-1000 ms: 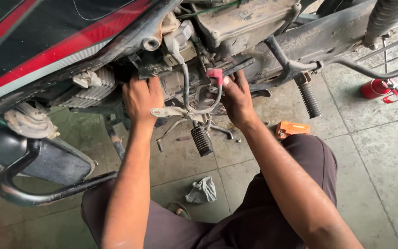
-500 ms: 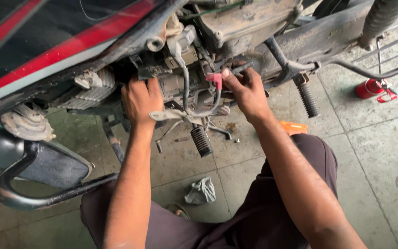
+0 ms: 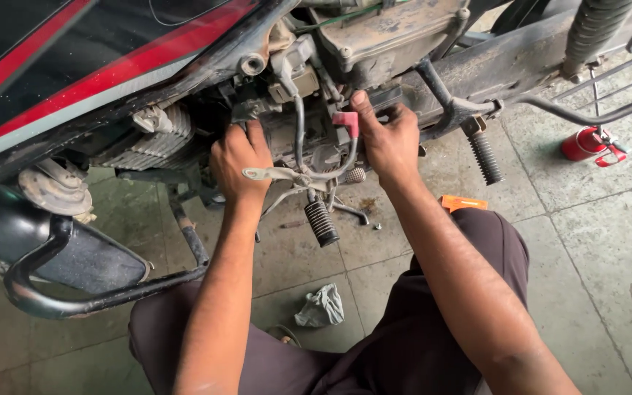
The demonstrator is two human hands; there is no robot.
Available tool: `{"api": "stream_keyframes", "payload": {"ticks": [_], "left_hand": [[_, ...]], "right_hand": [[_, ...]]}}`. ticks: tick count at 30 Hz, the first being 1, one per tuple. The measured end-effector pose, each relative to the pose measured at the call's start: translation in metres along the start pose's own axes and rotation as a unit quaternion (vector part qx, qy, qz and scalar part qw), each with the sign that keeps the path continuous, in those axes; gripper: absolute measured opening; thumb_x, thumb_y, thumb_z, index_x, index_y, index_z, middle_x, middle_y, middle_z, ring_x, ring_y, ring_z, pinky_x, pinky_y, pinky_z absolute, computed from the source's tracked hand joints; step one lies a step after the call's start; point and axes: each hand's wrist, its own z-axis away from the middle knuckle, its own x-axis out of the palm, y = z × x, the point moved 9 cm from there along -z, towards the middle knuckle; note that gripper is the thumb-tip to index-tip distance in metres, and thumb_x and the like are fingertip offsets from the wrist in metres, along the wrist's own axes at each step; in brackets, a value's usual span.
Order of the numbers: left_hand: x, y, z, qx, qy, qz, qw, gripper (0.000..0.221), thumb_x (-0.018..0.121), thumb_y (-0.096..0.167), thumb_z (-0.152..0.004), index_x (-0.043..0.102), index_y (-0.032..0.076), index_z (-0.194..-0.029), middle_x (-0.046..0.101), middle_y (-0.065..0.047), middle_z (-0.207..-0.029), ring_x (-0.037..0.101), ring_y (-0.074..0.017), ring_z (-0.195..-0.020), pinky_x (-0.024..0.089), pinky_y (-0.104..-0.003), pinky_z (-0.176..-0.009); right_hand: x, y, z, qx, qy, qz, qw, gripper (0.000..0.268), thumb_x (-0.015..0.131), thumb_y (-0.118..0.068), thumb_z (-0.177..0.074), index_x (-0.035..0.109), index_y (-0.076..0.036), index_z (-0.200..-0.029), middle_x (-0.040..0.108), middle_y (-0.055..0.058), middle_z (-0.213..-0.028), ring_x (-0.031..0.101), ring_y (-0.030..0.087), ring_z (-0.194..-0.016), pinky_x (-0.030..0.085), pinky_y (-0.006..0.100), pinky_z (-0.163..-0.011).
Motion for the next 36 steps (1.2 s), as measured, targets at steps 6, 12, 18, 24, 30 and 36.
{"api": "stream_keyframes", "payload": {"ticks": [6, 12, 18, 24, 30, 36], "left_hand": [[-0.005, -0.001, -0.007, -0.013, 0.032, -0.017, 0.999, 0.038, 0.061, 0.029, -0.099, 0.069, -0.001, -0.078, 0.067, -0.027, -0.073, 0.065, -0.0501, -0.069, 0.051, -0.057, -0.063], [0.005, -0.005, -0.006, -0.027, 0.007, 0.005, 1.000, 0.036, 0.061, 0.029, -0.099, 0.068, -0.001, -0.080, 0.066, -0.028, -0.075, 0.065, -0.0495, -0.071, 0.052, -0.057, -0.064], [0.001, 0.002, -0.001, 0.021, 0.021, 0.071, 0.997, 0.025, 0.059, 0.021, -0.098, 0.068, -0.001, -0.093, 0.068, -0.027, -0.079, 0.065, -0.0491, -0.073, 0.051, -0.056, -0.063], [0.003, -0.012, -0.005, -0.024, -0.036, 0.006, 0.999, 0.025, 0.063, 0.025, -0.093, 0.070, 0.002, -0.092, 0.069, -0.028, -0.081, 0.066, -0.0502, -0.074, 0.053, -0.058, -0.067], [-0.009, -0.014, -0.011, 0.013, -0.026, -0.086, 0.996, 0.030, 0.071, 0.031, -0.090, 0.071, 0.002, -0.086, 0.070, -0.029, -0.082, 0.065, -0.0530, -0.076, 0.053, -0.062, -0.070], [-0.011, -0.002, -0.005, 0.087, -0.009, -0.048, 0.995, 0.019, 0.070, 0.021, -0.092, 0.073, 0.003, -0.092, 0.070, -0.024, -0.084, 0.065, -0.0495, -0.076, 0.052, -0.057, -0.065]], "right_hand": [[-0.001, 0.022, -0.001, 0.012, -0.073, -0.057, 0.996, 0.053, 0.069, -0.046, -0.098, 0.062, 0.003, -0.117, 0.074, 0.011, -0.096, 0.072, 0.015, -0.077, 0.061, 0.030, -0.066], [0.007, 0.025, 0.013, 0.005, -0.188, -0.161, 0.969, 0.064, 0.060, -0.039, -0.103, 0.038, -0.004, -0.151, 0.067, 0.013, -0.130, 0.069, 0.020, -0.116, 0.059, 0.037, -0.096], [0.013, 0.098, 0.006, 0.098, -0.084, -0.252, 0.959, 0.054, 0.065, -0.034, -0.102, 0.039, -0.008, -0.142, 0.063, 0.018, -0.131, 0.068, 0.028, -0.112, 0.058, 0.046, -0.100], [0.050, 0.077, 0.026, 0.158, -0.148, -0.363, 0.906, 0.046, 0.055, -0.044, -0.105, 0.044, -0.009, -0.133, 0.058, 0.012, -0.132, 0.067, 0.027, -0.101, 0.056, 0.049, -0.089], [0.073, 0.067, 0.028, 0.157, -0.169, -0.345, 0.910, 0.050, 0.049, -0.044, -0.105, 0.031, -0.009, -0.136, 0.059, 0.008, -0.130, 0.067, 0.023, -0.098, 0.054, 0.042, -0.086], [0.058, 0.085, 0.003, 0.082, -0.166, -0.226, 0.956, 0.058, 0.057, -0.031, -0.107, 0.021, -0.014, -0.149, 0.055, 0.009, -0.124, 0.057, 0.018, -0.096, 0.054, 0.036, -0.082]]}}
